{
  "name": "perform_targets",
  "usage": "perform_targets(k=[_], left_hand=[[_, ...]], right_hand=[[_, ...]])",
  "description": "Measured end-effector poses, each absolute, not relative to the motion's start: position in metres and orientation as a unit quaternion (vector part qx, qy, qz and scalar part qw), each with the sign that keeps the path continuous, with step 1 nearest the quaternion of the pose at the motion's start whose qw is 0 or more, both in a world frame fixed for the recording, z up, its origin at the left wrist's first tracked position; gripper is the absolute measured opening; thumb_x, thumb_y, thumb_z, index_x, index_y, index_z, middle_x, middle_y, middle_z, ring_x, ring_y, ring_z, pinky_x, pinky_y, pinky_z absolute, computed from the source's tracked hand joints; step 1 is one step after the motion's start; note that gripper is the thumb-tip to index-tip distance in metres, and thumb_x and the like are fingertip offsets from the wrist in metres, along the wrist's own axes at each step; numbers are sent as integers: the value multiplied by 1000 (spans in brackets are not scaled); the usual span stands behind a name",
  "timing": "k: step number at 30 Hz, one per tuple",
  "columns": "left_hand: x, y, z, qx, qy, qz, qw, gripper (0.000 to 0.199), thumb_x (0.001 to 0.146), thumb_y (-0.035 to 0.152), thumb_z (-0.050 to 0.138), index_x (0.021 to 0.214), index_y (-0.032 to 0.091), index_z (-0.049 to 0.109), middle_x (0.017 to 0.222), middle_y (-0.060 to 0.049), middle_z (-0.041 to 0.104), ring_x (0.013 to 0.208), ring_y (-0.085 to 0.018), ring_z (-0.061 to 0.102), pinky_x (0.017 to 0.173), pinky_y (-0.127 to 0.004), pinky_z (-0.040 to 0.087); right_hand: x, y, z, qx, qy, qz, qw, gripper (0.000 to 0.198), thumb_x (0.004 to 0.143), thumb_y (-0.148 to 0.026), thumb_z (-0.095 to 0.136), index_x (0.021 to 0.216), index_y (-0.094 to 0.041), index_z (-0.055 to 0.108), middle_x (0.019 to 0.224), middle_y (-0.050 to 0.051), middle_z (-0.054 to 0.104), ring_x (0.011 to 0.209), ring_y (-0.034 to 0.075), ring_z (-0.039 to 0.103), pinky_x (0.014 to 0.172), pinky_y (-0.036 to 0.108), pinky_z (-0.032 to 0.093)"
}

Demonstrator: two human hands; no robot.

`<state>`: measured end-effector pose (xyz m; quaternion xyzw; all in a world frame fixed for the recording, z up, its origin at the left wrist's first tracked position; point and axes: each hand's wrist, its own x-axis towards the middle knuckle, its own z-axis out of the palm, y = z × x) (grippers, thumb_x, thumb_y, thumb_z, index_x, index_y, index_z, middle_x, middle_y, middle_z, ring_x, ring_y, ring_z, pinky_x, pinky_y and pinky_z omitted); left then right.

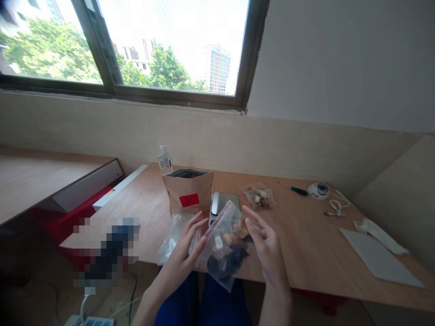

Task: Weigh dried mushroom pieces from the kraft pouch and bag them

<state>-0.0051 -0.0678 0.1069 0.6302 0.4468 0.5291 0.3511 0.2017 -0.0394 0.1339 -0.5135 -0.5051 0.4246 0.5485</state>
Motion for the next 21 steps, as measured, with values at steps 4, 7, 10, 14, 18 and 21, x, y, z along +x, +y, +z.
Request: perform_targets(k=[4,7,10,14,18,21], left_hand=[[7,-78,112,636,441,474,421,18,87,33,51,87,21,63,84,-5,62,79,-17,58,73,-25,45],[8,-76,102,578,471,488,454,20,85,37,54,75,20,54,65,1,53,58,-12,49,53,-20,39],[9,-74,97,520,466,506,506,21,83,40,56,78,21,48,59,5,48,48,-10,47,45,-19,36],[17,-75,102,471,437,549,535,24,82,41,57,96,22,51,82,0,61,71,-16,62,66,-25,48],[25,-78,106,439,453,586,509,26,84,46,52,90,20,56,87,-3,62,88,-19,60,82,-28,46],[25,-80,107,434,456,589,507,29,87,47,48,88,19,57,90,-4,64,91,-20,60,85,-29,44]], right_hand=[[180,-36,129,-499,-488,475,536,54,77,-51,61,120,-18,58,106,11,70,84,24,67,66,32,53],[173,-29,120,-535,-487,405,558,58,74,-51,63,120,-17,55,106,12,67,85,24,65,70,33,52],[169,-27,115,-597,-484,270,579,54,71,-50,64,113,-17,56,105,11,63,83,22,60,72,34,50],[161,-40,126,-547,-587,302,514,27,80,-45,57,90,-20,59,87,5,62,78,19,59,71,30,48],[151,-57,141,-467,-691,361,416,17,84,-38,57,83,-21,62,85,2,62,76,15,59,69,26,47],[147,-61,145,-452,-713,340,415,11,84,-32,59,84,-21,62,90,2,61,83,15,59,74,25,47]])
